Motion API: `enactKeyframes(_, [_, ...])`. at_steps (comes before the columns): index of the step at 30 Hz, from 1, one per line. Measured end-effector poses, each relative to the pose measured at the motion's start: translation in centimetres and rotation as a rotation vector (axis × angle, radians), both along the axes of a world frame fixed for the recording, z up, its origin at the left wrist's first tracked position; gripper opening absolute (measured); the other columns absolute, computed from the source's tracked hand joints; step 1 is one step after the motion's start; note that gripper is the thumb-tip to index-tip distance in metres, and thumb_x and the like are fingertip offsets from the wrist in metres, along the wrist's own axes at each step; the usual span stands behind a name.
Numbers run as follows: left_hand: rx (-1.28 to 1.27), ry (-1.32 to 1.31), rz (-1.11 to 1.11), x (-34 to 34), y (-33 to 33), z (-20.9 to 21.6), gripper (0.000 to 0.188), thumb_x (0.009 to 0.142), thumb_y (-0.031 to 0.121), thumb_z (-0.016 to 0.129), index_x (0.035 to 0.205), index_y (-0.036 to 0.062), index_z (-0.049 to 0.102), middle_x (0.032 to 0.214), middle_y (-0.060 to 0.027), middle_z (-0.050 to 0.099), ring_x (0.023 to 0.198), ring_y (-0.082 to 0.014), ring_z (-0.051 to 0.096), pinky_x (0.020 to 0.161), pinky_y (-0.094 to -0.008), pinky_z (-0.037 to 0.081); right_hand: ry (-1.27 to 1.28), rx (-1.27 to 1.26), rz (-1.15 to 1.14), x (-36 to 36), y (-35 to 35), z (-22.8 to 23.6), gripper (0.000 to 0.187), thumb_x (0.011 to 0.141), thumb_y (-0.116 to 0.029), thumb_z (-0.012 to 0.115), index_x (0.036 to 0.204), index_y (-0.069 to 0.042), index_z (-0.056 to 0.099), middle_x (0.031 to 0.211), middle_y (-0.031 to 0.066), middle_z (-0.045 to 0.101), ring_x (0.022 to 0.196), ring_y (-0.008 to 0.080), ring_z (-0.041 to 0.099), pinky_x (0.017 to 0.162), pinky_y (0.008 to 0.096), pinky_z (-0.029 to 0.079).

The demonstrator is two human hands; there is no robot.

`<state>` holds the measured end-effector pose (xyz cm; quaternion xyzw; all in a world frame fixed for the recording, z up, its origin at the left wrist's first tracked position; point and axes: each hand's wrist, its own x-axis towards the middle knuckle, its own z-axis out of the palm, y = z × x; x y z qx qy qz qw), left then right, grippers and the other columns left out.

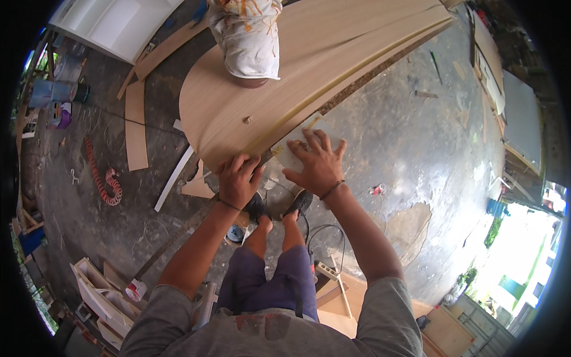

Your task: The person applies wood edging to the side of a large curved wooden board, using a small block and their hands to press and smooth it down.

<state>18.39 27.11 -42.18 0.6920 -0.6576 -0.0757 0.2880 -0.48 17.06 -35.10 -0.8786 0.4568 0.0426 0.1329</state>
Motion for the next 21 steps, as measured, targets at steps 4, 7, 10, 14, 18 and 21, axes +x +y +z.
enactKeyframes(4, [0.000,0.020,0.005,0.0,0.0,0.1,0.023,0.080,0.022,0.069,0.102,0.0154,0.068,0.093,-0.0015,0.056,0.090,-0.0233,0.058,0.081,-0.0407,0.040,0.086,0.124,-0.036,-0.7,0.0,1.1,0.060,0.072,-0.052,0.072,0.125,-0.025,0.064,0.143,0.0067,0.045,0.135,0.0275,0.034,0.101,0.0738,0.019])
enactKeyframes(7, [-0.016,0.004,0.007,0.1,0.0,-0.1,0.024,0.080,0.022,0.069,0.103,0.0163,0.067,0.093,-0.0016,0.057,0.090,-0.0238,0.058,0.081,-0.0412,0.040,-0.014,0.193,-0.104,-2.7,0.7,0.8,0.059,0.073,-0.052,0.071,0.125,-0.024,0.064,0.141,0.0079,0.048,0.135,0.0294,0.036,0.106,0.0666,0.021])
enactKeyframes(10, [0.004,0.001,0.032,-0.2,-0.2,0.2,0.026,0.078,0.023,0.071,0.104,0.0170,0.067,0.094,-0.0023,0.058,0.091,-0.0249,0.059,0.081,-0.0422,0.041,-0.513,0.475,-0.246,-4.4,0.8,0.8,0.068,0.076,-0.052,0.069,0.131,-0.014,0.060,0.143,0.0114,0.048,0.131,0.0300,0.042,0.108,0.0444,0.031])
enactKeyframes(14, [0.032,-0.030,0.053,-0.8,-0.8,0.7,0.031,0.076,0.025,0.074,0.106,0.0179,0.067,0.097,-0.0041,0.059,0.094,-0.0259,0.059,0.082,-0.0440,0.041,-1.164,0.969,-0.408,-4.6,1.7,-0.1,0.082,0.078,-0.055,0.065,0.136,0.002,0.051,0.141,0.0122,0.047,0.119,0.0203,0.049,0.096,0.0334,0.041])
enactKeyframes(18, [0.017,0.040,0.054,-0.1,0.2,1.2,0.036,0.075,0.026,0.075,0.108,0.0157,0.065,0.102,-0.0057,0.059,0.097,-0.0269,0.058,0.085,-0.0437,0.040,-1.107,0.981,-0.389,-2.7,2.1,-0.6,0.086,0.078,-0.057,0.064,0.138,0.002,0.049,0.139,0.0118,0.047,0.116,0.0201,0.050,0.097,0.0340,0.041])
enactKeyframes(21, [-0.039,0.078,0.079,1.3,2.6,2.0,0.038,0.076,0.026,0.075,0.110,0.0126,0.064,0.106,-0.0078,0.058,0.098,-0.0286,0.057,0.086,-0.0430,0.040,-1.083,0.946,-0.323,-2.5,2.4,-0.8,0.074,0.081,-0.048,0.064,0.137,-0.001,0.052,0.145,0.0158,0.043,0.128,0.0255,0.045,0.103,0.0356,0.036])
